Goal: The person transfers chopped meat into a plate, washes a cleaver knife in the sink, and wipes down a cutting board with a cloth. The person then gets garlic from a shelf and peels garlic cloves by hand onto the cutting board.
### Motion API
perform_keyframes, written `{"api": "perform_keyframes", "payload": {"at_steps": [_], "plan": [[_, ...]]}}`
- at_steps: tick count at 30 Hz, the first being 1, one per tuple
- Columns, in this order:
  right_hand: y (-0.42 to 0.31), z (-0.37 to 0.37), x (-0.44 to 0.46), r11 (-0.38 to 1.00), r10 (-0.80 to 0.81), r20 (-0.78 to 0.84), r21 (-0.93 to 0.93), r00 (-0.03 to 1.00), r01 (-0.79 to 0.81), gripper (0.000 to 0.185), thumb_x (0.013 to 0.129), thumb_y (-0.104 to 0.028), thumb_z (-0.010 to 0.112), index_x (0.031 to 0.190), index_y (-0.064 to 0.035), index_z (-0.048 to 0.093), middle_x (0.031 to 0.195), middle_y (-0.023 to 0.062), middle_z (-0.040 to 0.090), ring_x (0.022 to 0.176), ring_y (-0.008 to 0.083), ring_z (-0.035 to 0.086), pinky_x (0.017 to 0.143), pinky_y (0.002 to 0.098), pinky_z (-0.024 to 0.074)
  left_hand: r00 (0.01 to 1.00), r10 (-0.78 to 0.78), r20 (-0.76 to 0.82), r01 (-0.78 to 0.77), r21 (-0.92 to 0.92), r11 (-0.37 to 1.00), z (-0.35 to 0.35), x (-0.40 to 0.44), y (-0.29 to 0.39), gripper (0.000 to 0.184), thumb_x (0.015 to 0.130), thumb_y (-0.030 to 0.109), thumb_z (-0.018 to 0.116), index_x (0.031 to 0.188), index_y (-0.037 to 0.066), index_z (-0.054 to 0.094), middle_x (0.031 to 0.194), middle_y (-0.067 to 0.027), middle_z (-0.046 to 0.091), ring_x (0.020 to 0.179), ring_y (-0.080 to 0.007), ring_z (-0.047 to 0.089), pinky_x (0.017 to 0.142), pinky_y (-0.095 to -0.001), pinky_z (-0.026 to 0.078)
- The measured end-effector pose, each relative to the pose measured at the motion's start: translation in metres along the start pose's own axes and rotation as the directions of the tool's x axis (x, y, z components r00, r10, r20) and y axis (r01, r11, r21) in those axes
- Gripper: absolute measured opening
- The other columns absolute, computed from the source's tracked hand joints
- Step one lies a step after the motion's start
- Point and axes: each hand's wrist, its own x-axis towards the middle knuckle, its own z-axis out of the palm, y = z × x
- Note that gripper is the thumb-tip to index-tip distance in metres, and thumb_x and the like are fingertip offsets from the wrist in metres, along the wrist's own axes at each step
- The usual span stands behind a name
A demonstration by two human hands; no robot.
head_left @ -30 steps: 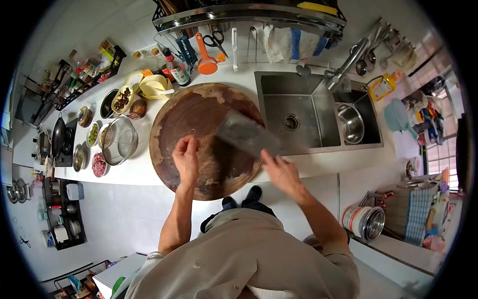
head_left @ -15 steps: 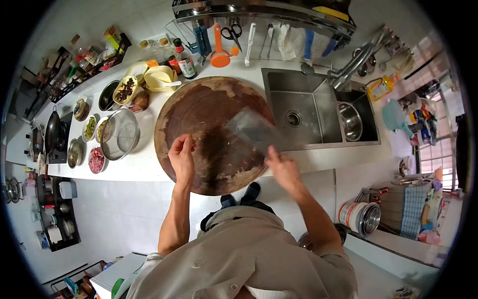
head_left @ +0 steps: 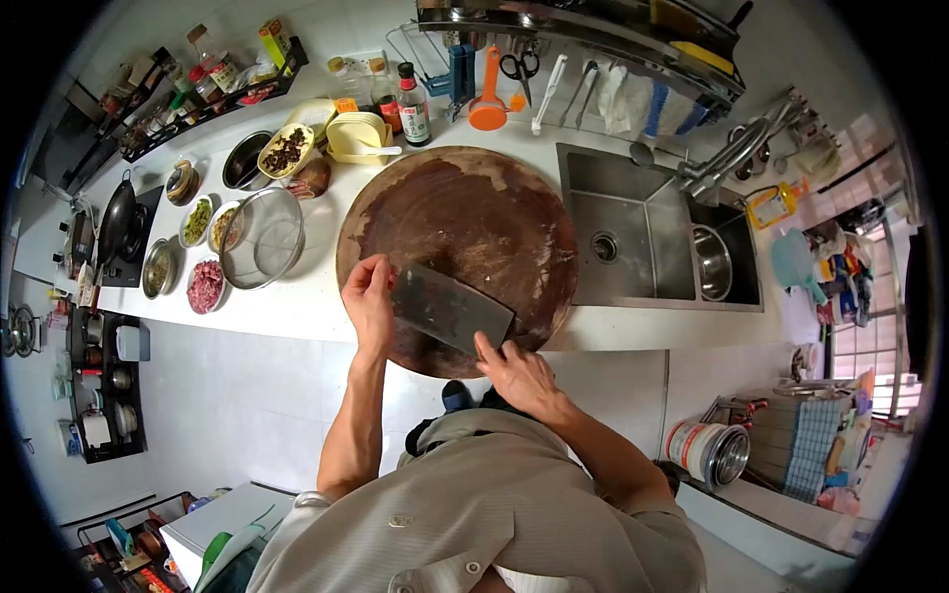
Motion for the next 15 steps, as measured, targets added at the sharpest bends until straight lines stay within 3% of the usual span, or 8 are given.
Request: {"api": "perform_keyframes", "payload": {"at_steps": [3,5,8,9,10,11,13,15], "plan": [[0.002,0.005,0.005,1.000,-0.017,0.018,-0.003,1.000,0.017,0.059,0.103,-0.036,0.051,0.152,-0.0122,0.030,0.097,0.0301,0.063,0.077,0.0449,0.068,0.065,0.0509,0.0582,1.000,0.000,-0.004,-0.001,-0.034,0.999,-0.006,0.000,-0.003,0.016,0.098,0.016,0.065,0.097,0.000,0.070,0.080,-0.0018,0.064,0.075,-0.0095,0.057,0.070,-0.0251,0.044],[0.016,-0.005,0.009,0.987,0.160,-0.043,-0.015,0.986,-0.161,0.058,0.097,-0.031,0.062,0.147,-0.0123,0.041,0.092,0.0253,0.064,0.072,0.0411,0.067,0.063,0.0518,0.0559,1.000,-0.004,-0.009,0.003,-0.047,0.999,-0.010,-0.002,-0.006,0.016,0.098,0.016,0.065,0.097,0.000,0.070,0.081,-0.0019,0.065,0.075,-0.0096,0.057,0.070,-0.0251,0.043],[0.087,-0.003,0.013,0.967,0.155,-0.336,-0.138,0.929,-0.212,0.054,0.097,-0.030,0.062,0.145,-0.0116,0.045,0.078,0.0200,0.067,0.067,0.0381,0.067,0.056,0.0482,0.0533,1.000,-0.008,-0.018,0.007,-0.038,0.999,-0.017,-0.004,-0.008,0.016,0.098,0.015,0.065,0.097,0.000,0.070,0.081,-0.0020,0.065,0.075,-0.0097,0.057,0.071,-0.0249,0.044],[0.105,-0.012,0.019,0.919,0.361,-0.251,-0.068,0.898,-0.388,0.052,0.098,-0.030,0.061,0.143,-0.0092,0.048,0.071,0.0209,0.066,0.064,0.0387,0.067,0.056,0.0494,0.0523,1.000,-0.008,-0.019,0.007,-0.024,1.000,-0.018,-0.006,-0.005,0.015,0.098,0.014,0.064,0.097,0.000,0.070,0.081,-0.0019,0.064,0.074,-0.0094,0.056,0.069,-0.0243,0.044],[0.103,-0.041,0.023,0.848,0.517,-0.266,0.030,0.814,-0.528,0.051,0.099,-0.031,0.060,0.143,-0.0082,0.049,0.068,0.0227,0.066,0.064,0.0402,0.067,0.059,0.0511,0.0519,1.000,-0.008,-0.020,0.008,-0.010,1.000,-0.020,-0.009,-0.003,0.014,0.098,0.013,0.063,0.097,0.000,0.069,0.080,-0.0017,0.064,0.073,-0.0090,0.055,0.068,-0.0237,0.043],[0.115,-0.044,0.024,0.804,0.573,-0.342,0.055,0.745,-0.592,0.051,0.100,-0.031,0.058,0.144,-0.0073,0.049,0.072,0.0237,0.067,0.067,0.0410,0.068,0.060,0.0512,0.0519,1.000,-0.002,-0.029,0.002,-0.015,1.000,-0.022,-0.009,-0.004,0.014,0.098,0.013,0.063,0.097,0.000,0.069,0.080,-0.0017,0.064,0.073,-0.0090,0.055,0.068,-0.0237,0.043],[0.122,-0.043,0.020,0.870,0.443,-0.447,0.006,0.777,-0.492,0.055,0.102,-0.035,0.055,0.149,-0.0098,0.044,0.072,0.0222,0.068,0.059,0.0373,0.068,0.054,0.0490,0.0534,0.999,0.019,-0.033,-0.020,-0.028,0.999,-0.025,-0.011,-0.005,0.014,0.098,0.012,0.063,0.096,0.000,0.069,0.080,-0.0012,0.064,0.072,-0.0085,0.054,0.067,-0.0233,0.043],[0.095,-0.025,0.026,0.914,0.334,-0.370,-0.097,0.867,-0.394,0.055,0.101,-0.037,0.056,0.149,-0.0123,0.044,0.085,0.0260,0.070,0.064,0.0376,0.069,0.055,0.0485,0.0547,0.999,0.009,-0.038,-0.009,-0.018,1.000,-0.025,-0.009,-0.006,0.014,0.098,0.013,0.063,0.096,0.000,0.069,0.080,-0.0008,0.064,0.073,-0.0080,0.054,0.067,-0.0231,0.043]]}}
